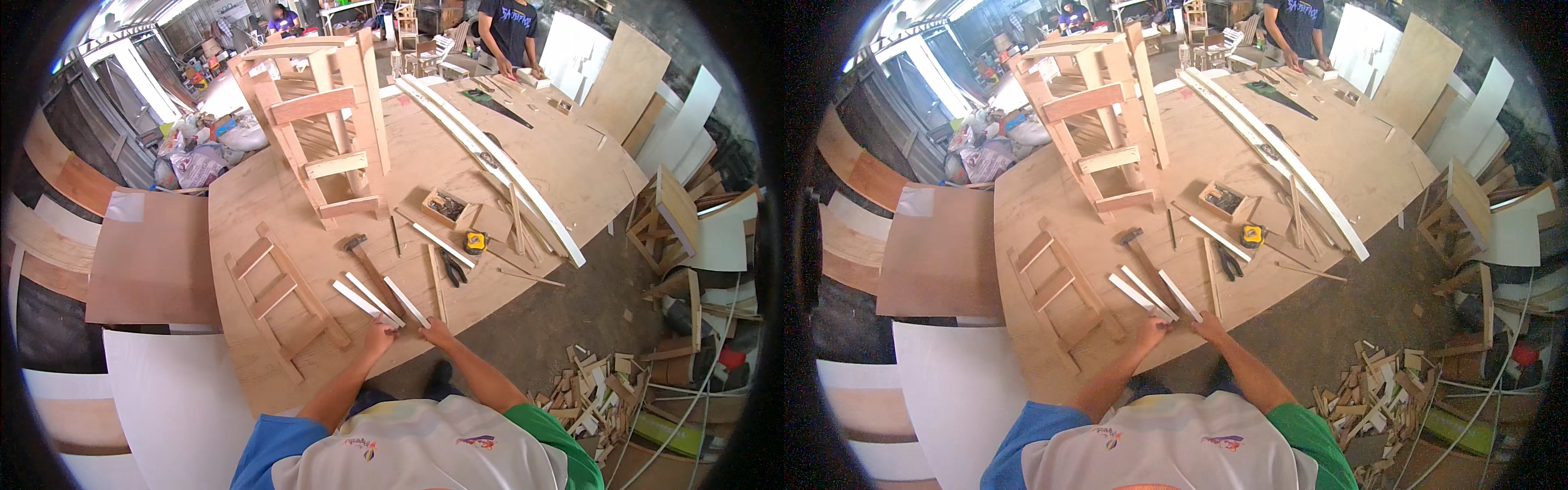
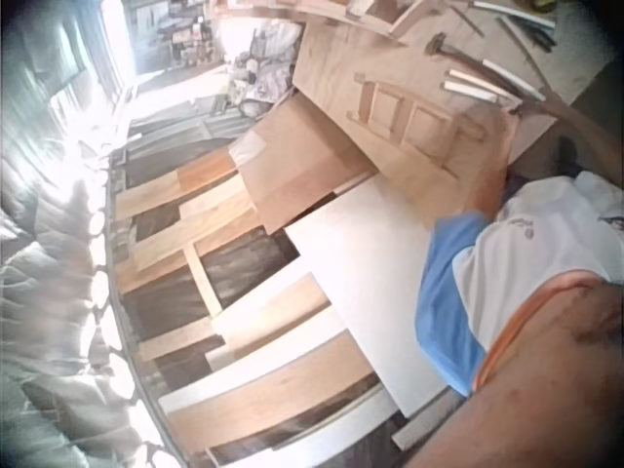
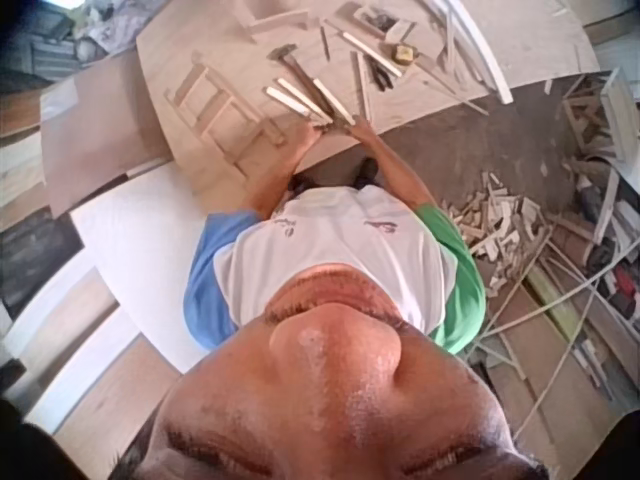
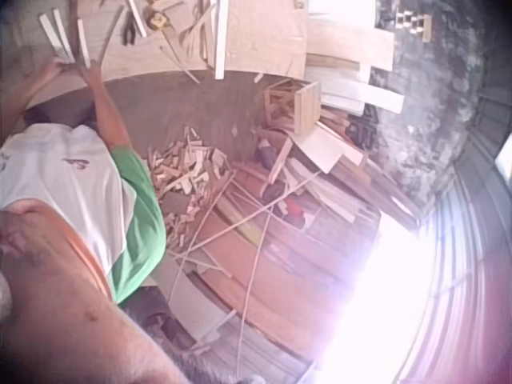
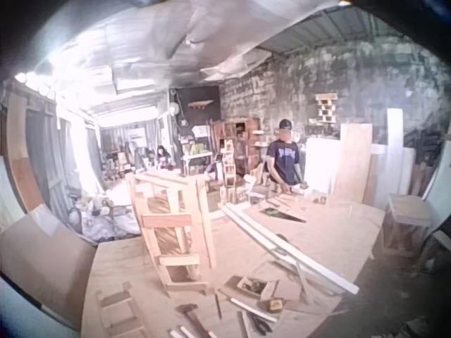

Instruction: The person assembles a wooden stool by fitting slats into a frame and using a hammer to drive nails into the joints to secure the structure.

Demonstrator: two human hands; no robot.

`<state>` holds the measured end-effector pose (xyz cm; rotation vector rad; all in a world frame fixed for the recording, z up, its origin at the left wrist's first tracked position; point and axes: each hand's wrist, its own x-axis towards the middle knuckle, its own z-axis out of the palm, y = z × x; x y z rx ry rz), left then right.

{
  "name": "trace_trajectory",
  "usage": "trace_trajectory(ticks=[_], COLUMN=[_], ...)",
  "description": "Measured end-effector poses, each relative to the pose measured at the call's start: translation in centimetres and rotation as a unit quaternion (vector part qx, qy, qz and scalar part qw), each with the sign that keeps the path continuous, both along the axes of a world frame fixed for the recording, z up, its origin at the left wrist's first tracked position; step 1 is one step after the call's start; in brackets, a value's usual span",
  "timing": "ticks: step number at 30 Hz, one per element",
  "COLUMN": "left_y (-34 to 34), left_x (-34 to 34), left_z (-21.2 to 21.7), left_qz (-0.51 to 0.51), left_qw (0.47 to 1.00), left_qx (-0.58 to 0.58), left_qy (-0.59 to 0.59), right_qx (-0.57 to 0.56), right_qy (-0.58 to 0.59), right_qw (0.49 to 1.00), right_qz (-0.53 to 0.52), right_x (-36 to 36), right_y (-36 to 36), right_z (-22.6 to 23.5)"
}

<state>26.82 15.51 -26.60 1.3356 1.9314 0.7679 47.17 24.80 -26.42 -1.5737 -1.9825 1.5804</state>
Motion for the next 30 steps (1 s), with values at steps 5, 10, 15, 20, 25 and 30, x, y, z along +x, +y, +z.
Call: trace_trajectory(ticks=[5,10,15,20,25,30], left_y=[1.3,2.0,2.3,3.1,3.5,4.1], left_x=[4.6,4.1,4.4,5.0,4.5,5.2], left_z=[1.4,1.5,2.7,2.6,1.9,2.7], left_qz=[0.021,0.026,0.000,-0.025,-0.002,0.028], left_qw=[0.994,0.991,0.990,0.989,0.993,0.990], left_qx=[0.018,0.042,0.017,0.043,0.054,0.080], left_qy=[0.107,0.126,0.141,0.141,0.105,0.112], right_qx=[-0.057,0.099,0.130,0.104,0.022,0.064], right_qy=[0.018,0.074,-0.036,-0.078,-0.065,-0.066], right_qw=[0.998,0.992,0.991,0.991,0.998,0.995], right_qz=[0.024,-0.014,0.006,0.009,0.003,0.027], right_x=[4.3,4.6,5.1,7.1,7.8,7.6], right_y=[1.0,2.5,4.8,5.7,4.8,4.0], right_z=[1.1,1.4,3.0,-0.5,1.1,-0.3])
